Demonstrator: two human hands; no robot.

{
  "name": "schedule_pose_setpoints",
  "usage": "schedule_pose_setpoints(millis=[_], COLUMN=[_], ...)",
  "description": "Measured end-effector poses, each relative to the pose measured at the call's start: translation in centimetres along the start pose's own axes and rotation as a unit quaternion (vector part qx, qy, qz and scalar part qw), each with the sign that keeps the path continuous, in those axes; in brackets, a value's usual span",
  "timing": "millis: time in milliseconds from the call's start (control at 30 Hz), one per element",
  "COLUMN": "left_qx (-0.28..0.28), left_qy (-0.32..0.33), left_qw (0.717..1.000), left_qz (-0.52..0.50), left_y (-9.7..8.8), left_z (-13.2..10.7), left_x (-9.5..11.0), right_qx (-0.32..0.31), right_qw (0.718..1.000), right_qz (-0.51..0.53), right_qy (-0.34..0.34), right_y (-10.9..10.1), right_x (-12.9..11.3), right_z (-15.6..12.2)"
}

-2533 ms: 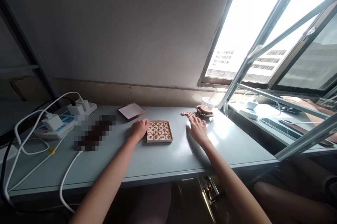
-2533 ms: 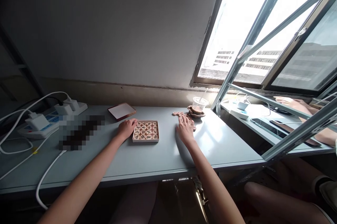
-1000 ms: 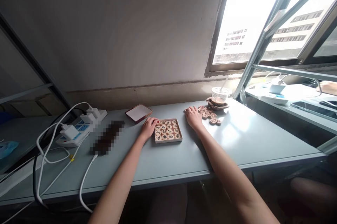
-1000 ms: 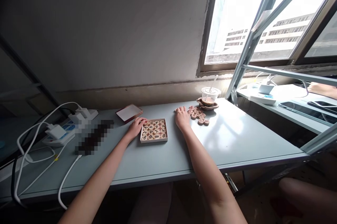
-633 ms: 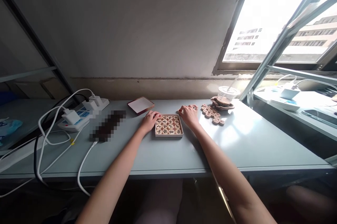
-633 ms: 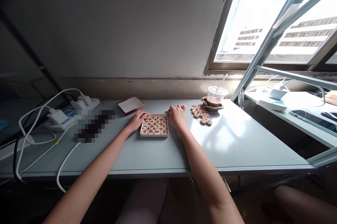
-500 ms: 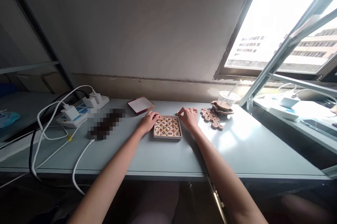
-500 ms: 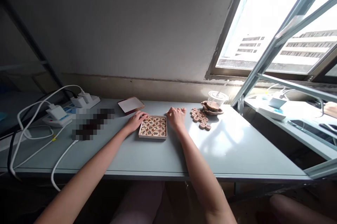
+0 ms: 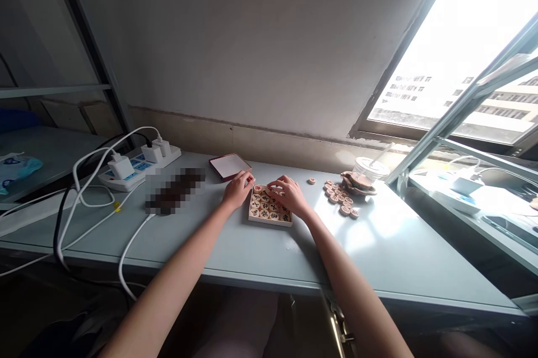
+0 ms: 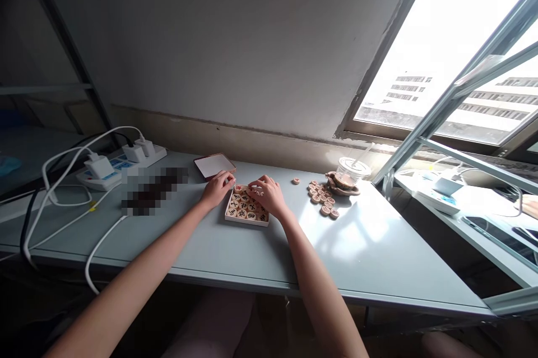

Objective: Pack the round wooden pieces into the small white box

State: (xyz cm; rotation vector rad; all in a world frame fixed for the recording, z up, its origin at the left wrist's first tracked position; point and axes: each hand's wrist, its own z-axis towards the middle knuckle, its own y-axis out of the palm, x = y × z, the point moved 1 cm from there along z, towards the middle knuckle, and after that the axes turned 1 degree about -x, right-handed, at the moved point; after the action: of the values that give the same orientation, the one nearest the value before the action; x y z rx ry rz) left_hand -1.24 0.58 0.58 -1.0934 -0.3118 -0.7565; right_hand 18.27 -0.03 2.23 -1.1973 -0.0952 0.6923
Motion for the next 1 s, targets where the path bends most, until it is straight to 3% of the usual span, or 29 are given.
schedule_pose_setpoints(millis=[233,333,467,600,667,833,1000], left_qx=[-0.021,-0.029,-0.026,-0.02,-0.018,0.005,0.014], left_qy=[0.002,0.009,0.003,0.01,0.026,0.029,0.015], left_qw=[1.0,1.0,1.0,1.0,0.999,1.0,0.999], left_qz=[0.008,0.005,-0.015,-0.021,-0.019,0.005,0.033], left_y=[0.5,0.7,0.6,0.8,1.0,1.1,0.8], left_z=[0.2,0.3,0.2,0.1,0.2,0.3,0.0], left_x=[-0.7,-0.9,-0.8,-0.8,-0.8,-1.0,-0.7], right_qx=[-0.027,0.007,0.097,0.018,-0.004,0.041,0.035], right_qw=[1.0,1.0,0.972,0.938,0.942,0.962,0.962], right_qz=[0.013,0.0,-0.132,-0.169,-0.15,-0.147,-0.143], right_qy=[0.0,0.023,0.167,0.301,0.299,0.227,0.229], right_y=[0.4,0.2,-0.4,-0.3,-0.3,-0.9,-1.2], right_x=[-0.1,1.4,5.6,8.9,9.2,7.3,6.3], right_z=[0.1,0.3,0.0,-1.0,-1.3,-1.2,-1.2])
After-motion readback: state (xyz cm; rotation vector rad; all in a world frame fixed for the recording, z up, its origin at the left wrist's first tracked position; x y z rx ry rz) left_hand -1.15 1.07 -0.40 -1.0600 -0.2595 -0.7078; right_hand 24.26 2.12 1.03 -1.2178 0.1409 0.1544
